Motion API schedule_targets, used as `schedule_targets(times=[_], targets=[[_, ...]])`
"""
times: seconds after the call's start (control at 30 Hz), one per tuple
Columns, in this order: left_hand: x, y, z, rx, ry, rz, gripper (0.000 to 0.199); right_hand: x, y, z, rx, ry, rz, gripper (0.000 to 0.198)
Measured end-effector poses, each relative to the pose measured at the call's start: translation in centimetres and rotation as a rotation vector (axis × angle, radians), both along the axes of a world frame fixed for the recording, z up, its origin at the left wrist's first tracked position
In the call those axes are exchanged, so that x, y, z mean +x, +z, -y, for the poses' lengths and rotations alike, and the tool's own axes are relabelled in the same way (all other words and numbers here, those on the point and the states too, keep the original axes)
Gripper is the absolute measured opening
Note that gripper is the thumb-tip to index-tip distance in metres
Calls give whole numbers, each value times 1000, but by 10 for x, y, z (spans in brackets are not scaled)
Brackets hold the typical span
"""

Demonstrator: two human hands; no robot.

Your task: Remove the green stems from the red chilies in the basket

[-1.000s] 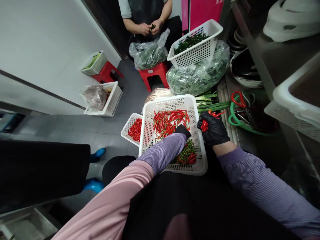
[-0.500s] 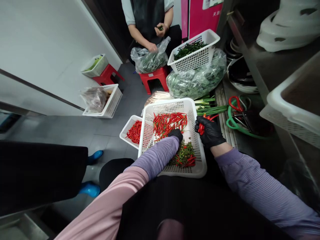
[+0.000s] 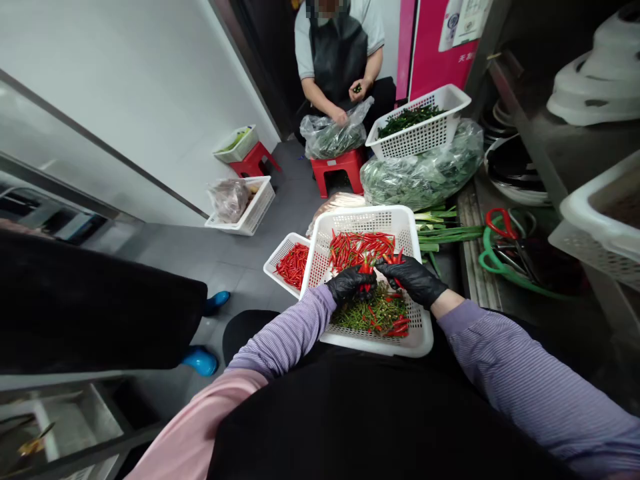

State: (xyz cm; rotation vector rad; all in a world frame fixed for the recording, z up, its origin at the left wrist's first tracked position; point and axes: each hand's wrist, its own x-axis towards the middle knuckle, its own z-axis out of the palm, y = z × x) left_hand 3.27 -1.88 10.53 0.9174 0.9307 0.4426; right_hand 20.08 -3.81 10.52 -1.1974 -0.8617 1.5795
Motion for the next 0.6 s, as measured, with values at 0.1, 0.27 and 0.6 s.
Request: schedule_targets(times=[0.1,0.27,0.6], targets=[[-5,11,9,1,16,18,44,-6,4,4,90,-14,37,45],[-2,22,18,23,34,-27,41,-7,10,11,100,73,-1,44],[-2,31,22,-135,98,-39,20,-11,17,15,202,108,187,42]])
